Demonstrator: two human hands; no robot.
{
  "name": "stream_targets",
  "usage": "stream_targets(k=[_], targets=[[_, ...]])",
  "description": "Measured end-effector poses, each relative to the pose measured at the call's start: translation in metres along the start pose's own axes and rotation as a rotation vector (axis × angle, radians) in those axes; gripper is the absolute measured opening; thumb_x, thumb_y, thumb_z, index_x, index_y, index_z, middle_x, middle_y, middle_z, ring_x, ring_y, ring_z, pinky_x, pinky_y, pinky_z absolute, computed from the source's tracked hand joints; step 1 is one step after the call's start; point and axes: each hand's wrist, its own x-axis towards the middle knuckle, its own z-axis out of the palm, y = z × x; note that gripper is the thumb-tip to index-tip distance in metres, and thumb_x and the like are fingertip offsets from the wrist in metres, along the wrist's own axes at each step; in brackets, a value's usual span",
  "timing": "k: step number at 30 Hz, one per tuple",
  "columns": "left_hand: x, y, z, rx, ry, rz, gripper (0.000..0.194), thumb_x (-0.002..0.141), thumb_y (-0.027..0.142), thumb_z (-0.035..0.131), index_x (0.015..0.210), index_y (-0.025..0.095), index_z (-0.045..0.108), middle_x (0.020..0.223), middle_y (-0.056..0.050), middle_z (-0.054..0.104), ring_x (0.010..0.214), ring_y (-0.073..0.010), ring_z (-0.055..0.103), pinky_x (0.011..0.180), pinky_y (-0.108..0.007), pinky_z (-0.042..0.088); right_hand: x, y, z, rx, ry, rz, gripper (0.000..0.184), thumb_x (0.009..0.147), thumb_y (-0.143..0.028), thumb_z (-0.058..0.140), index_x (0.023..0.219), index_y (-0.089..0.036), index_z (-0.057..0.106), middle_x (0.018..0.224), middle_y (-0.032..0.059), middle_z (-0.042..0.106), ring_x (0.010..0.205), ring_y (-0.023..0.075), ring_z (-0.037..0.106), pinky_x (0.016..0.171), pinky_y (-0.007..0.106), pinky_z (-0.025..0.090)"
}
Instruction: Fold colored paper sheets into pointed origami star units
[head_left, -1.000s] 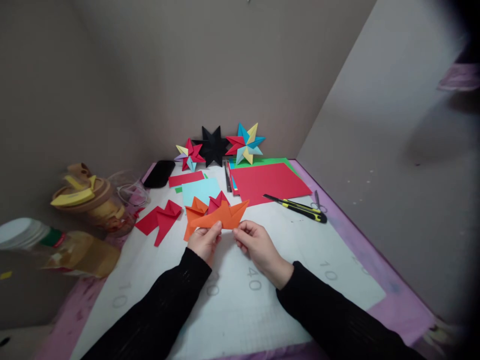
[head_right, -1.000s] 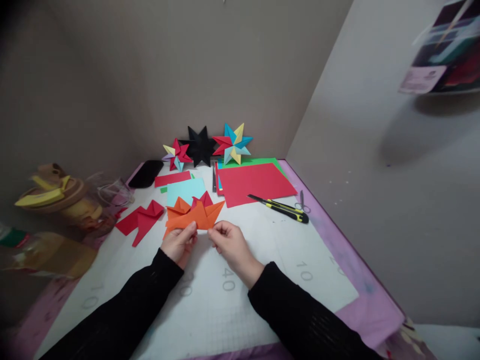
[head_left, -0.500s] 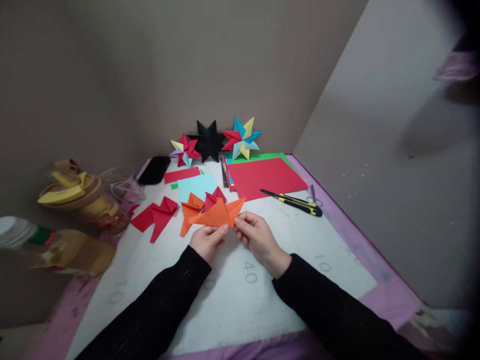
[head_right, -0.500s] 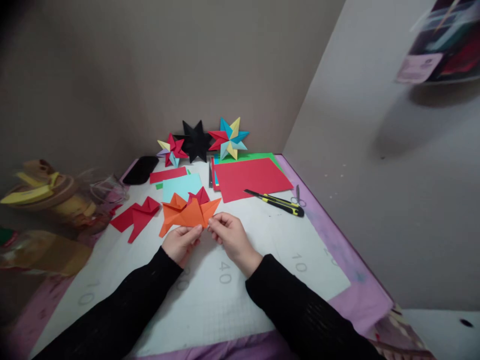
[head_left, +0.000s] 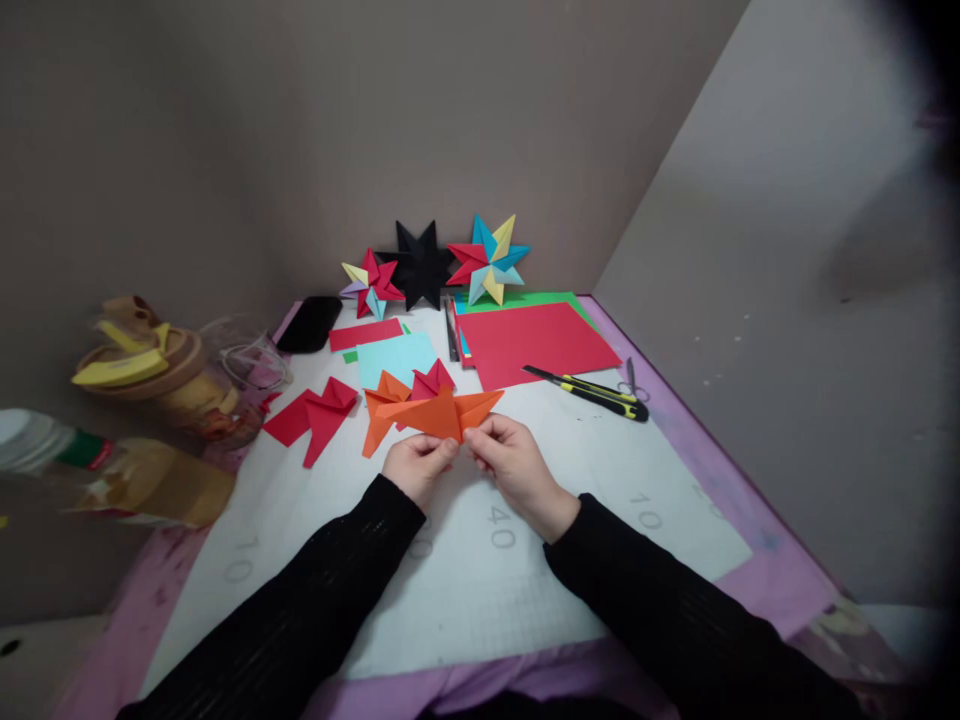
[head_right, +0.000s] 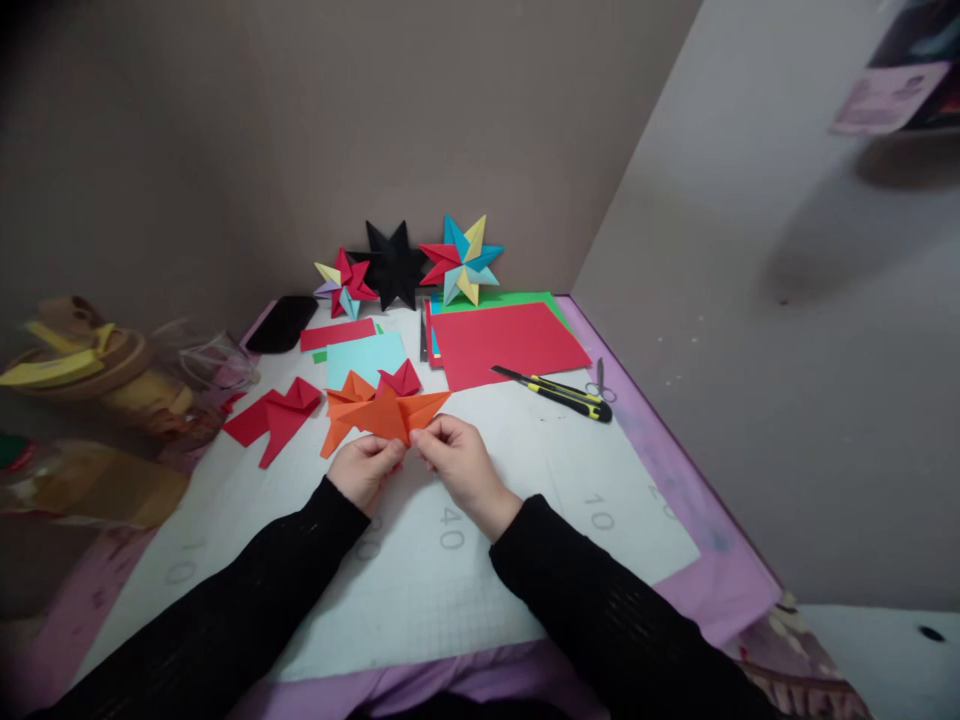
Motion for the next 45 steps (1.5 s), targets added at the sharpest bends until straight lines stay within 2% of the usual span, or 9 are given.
stream_targets(k=[6,11,14,19,25,28,32,38,45], targets=[[-0.001,0.002,0.001,-0.05,-0.014,-0.046,0.041,0.053,0.053,0.076,0.052,0.015,0.059,0.043,0.003,0.053,0.043,-0.0083,0.043,0.047,-0.022,0.03,-0.001,0.001,-0.002,-0.126,0.025,-0.034,0.029,0.074,-0.037,0.066,0.058,-0.017,0.053,0.049,-0.0046,0.048,0.044,0.0076,0.039,0.043,0.021,0.03],[-0.003,0.005,0.005,-0.145,-0.008,-0.072,0.042,0.055,0.049,0.077,0.051,0.016,0.051,0.04,0.006,0.048,0.042,-0.0078,0.042,0.047,-0.021,0.03,-0.003,-0.001,0.001,-0.167,0.015,-0.046,0.029,0.074,-0.037,0.067,0.058,-0.017,0.052,0.051,-0.0038,0.049,0.047,0.0084,0.041,0.045,0.022,0.031],[-0.002,0.004,0.006,-0.191,0.009,-0.037,0.042,0.057,0.045,0.077,0.052,0.016,0.047,0.041,0.006,0.047,0.042,-0.0069,0.041,0.047,-0.021,0.029,-0.002,0.002,0.003,-0.092,-0.021,-0.016,0.026,0.075,-0.037,0.067,0.064,-0.018,0.053,0.051,-0.0054,0.048,0.044,0.0073,0.037,0.044,0.022,0.029],[-0.001,0.003,0.005,-0.21,0.007,-0.029,0.039,0.056,0.043,0.078,0.056,0.016,0.05,0.044,0.007,0.048,0.043,-0.0067,0.041,0.046,-0.021,0.03,0.001,0.006,0.006,0.096,-0.063,0.084,0.024,0.07,-0.037,0.072,0.071,-0.017,0.058,0.05,-0.0068,0.044,0.041,0.0055,0.032,0.041,0.021,0.022],[-0.008,0.011,0.006,-0.005,-0.047,0.096,0.031,0.064,0.04,0.072,0.056,0.015,0.055,0.054,0.0,0.062,0.054,-0.0128,0.056,0.056,-0.024,0.041,0.001,0.003,0.011,0.351,-0.038,0.191,0.024,0.06,-0.028,0.078,0.071,-0.015,0.06,0.057,-0.0045,0.05,0.045,0.0049,0.034,0.043,0.021,0.023],[-0.01,0.012,0.007,0.118,-0.023,0.154,0.026,0.064,0.037,0.071,0.057,0.015,0.059,0.057,-0.003,0.066,0.057,-0.0161,0.06,0.056,-0.025,0.044,0.001,0.002,0.011,0.389,0.013,0.202,0.021,0.059,-0.025,0.076,0.063,-0.015,0.058,0.053,-0.0045,0.049,0.045,0.0056,0.034,0.044,0.022,0.025],[-0.008,0.013,0.005,0.196,0.008,0.192,0.022,0.061,0.034,0.073,0.057,0.015,0.063,0.059,-0.004,0.066,0.056,-0.0157,0.059,0.054,-0.025,0.044,0.002,0.003,0.008,0.38,0.031,0.205,0.021,0.057,-0.024,0.076,0.059,-0.015,0.056,0.05,-0.0051,0.048,0.045,0.0059,0.033,0.045,0.022,0.024],[-0.005,0.019,0.001,0.016,0.053,0.156,0.024,0.055,0.032,0.078,0.054,0.015,0.061,0.057,-0.001,0.062,0.054,-0.0113,0.054,0.053,-0.022,0.04,0.003,0.002,0.007,0.358,0.03,0.205,0.021,0.056,-0.023,0.076,0.067,-0.014,0.062,0.06,-0.0022,0.054,0.048,0.0061,0.034,0.043,0.022,0.02],[0.001,0.025,-0.006,-0.188,0.051,0.113,0.036,0.055,0.034,0.08,0.049,0.016,0.05,0.044,0.006,0.049,0.044,-0.0056,0.04,0.047,-0.02,0.032,0.002,0.002,0.007,0.344,0.033,0.201,0.021,0.058,-0.022,0.077,0.067,-0.014,0.059,0.058,-0.0046,0.049,0.048,0.0055,0.032,0.043,0.021,0.021]])
